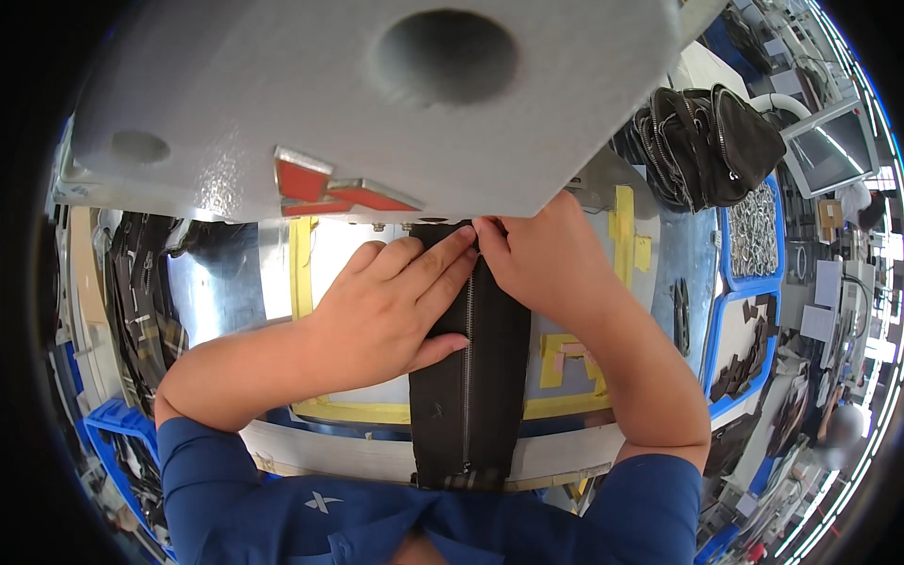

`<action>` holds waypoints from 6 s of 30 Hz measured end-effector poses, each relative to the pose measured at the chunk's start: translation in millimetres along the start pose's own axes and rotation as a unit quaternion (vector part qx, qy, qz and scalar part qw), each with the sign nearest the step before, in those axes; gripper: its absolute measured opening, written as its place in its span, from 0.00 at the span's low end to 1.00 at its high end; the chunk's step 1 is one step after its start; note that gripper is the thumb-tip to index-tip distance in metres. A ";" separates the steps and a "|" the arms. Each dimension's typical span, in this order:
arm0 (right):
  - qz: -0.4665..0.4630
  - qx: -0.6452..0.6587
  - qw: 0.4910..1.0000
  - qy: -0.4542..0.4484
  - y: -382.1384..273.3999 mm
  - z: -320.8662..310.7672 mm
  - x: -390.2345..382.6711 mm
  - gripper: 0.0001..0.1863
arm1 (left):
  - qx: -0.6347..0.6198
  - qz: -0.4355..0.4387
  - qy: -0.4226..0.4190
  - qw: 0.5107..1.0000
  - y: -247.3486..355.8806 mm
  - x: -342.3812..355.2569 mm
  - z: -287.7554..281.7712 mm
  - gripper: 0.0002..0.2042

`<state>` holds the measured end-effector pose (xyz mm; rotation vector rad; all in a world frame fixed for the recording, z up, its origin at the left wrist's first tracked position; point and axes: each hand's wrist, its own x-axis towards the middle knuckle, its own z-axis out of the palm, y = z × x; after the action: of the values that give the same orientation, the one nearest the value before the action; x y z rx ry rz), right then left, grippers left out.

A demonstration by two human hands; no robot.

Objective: Operating a sewing machine to attach components and finish leather pouches.

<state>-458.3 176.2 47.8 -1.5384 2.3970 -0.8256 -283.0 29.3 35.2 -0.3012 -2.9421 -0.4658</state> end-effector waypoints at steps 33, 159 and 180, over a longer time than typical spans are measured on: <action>-0.147 -0.166 0.975 0.014 -4.3 -1.1 -27.6 0.13 | -0.158 -0.026 0.031 0.987 -22.4 6.3 -1.9 0.31; -0.105 -0.166 0.979 -0.052 -41.0 24.3 -25.7 0.40 | 0.046 -0.060 0.006 0.997 -4.8 -9.2 -7.3 0.55; -0.101 -0.195 0.974 -0.047 -45.6 21.8 -23.7 0.42 | 0.019 -0.048 0.026 0.998 -16.1 -5.7 -10.2 0.50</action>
<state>-402.5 175.1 50.8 -1.9395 2.4665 -0.3075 -279.8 10.1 39.1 -0.1404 -2.9199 -0.4219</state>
